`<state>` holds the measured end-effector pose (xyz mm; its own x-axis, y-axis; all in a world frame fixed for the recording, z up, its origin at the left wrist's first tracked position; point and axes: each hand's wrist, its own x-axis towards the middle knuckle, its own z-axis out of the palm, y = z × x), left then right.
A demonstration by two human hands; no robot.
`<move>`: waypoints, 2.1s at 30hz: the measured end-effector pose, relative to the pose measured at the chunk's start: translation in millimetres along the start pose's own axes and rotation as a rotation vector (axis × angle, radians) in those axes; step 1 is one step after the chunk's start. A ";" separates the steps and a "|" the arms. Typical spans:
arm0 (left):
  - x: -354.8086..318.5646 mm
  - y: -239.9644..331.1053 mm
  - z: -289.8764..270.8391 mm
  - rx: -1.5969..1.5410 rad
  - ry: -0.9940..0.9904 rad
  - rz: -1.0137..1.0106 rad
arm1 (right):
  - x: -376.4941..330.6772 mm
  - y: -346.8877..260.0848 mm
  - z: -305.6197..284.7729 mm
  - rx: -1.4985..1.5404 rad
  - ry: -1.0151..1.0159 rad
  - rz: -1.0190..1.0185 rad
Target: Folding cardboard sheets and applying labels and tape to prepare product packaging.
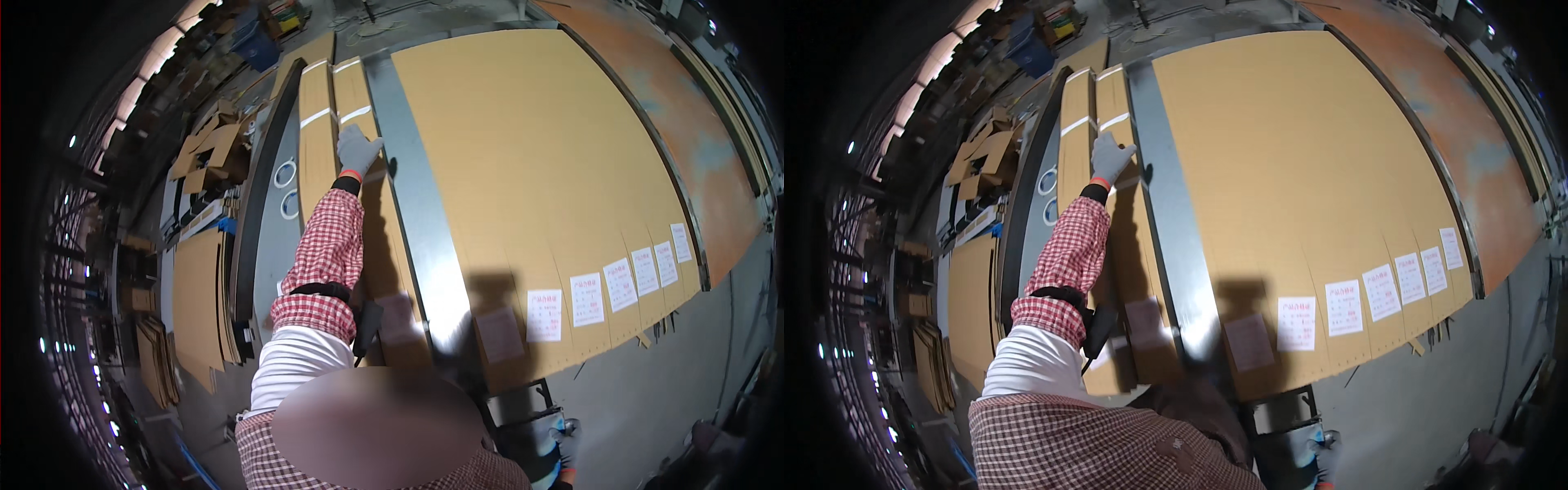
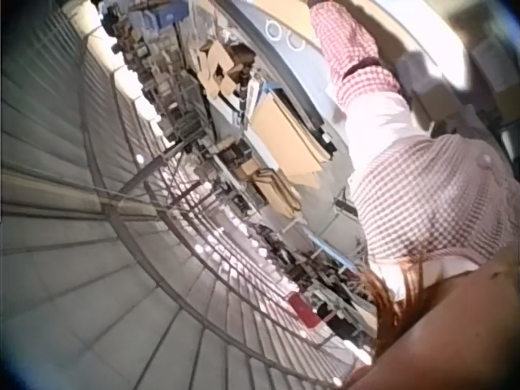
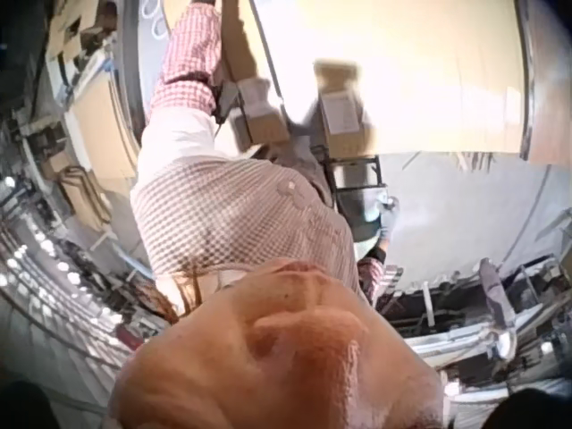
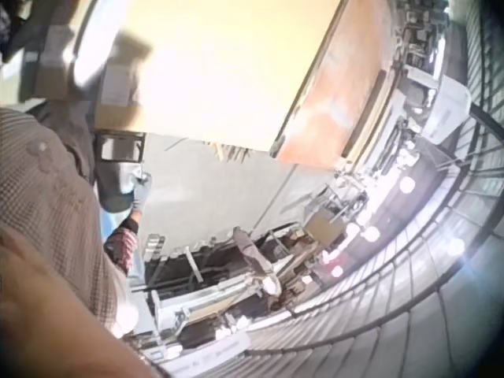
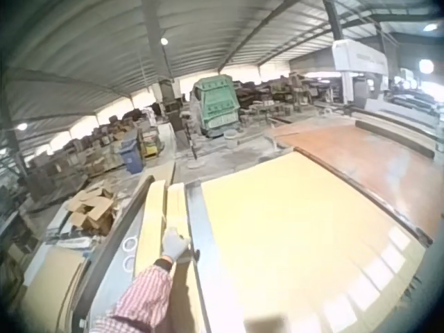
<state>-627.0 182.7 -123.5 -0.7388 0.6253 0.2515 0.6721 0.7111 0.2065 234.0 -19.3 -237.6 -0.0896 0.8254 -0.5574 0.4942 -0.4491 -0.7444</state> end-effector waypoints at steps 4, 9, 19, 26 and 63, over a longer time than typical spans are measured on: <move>75.5 -14.2 45.2 0.133 0.038 0.045 | -1.8 -20.2 3.5 -0.118 0.063 0.059; 117.7 -33.8 89.4 0.183 -0.078 0.037 | 3.9 -10.9 -5.3 -0.215 0.050 0.159; 89.8 -35.6 103.5 0.314 -0.076 0.238 | 5.7 6.0 -10.7 -0.119 -0.020 0.095; -10.5 14.0 28.1 -0.647 -0.664 0.050 | 25.6 -52.3 -9.6 0.032 -0.371 0.045; -518.2 169.3 -0.3 -0.892 -0.297 -0.306 | 44.3 -161.2 157.8 1.016 -0.500 0.190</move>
<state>-130.3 -21.0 -218.6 -0.7875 0.5967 -0.1543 0.1507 0.4291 0.8906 14.0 35.6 -200.3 -0.5343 0.5885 -0.6068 -0.3688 -0.8082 -0.4591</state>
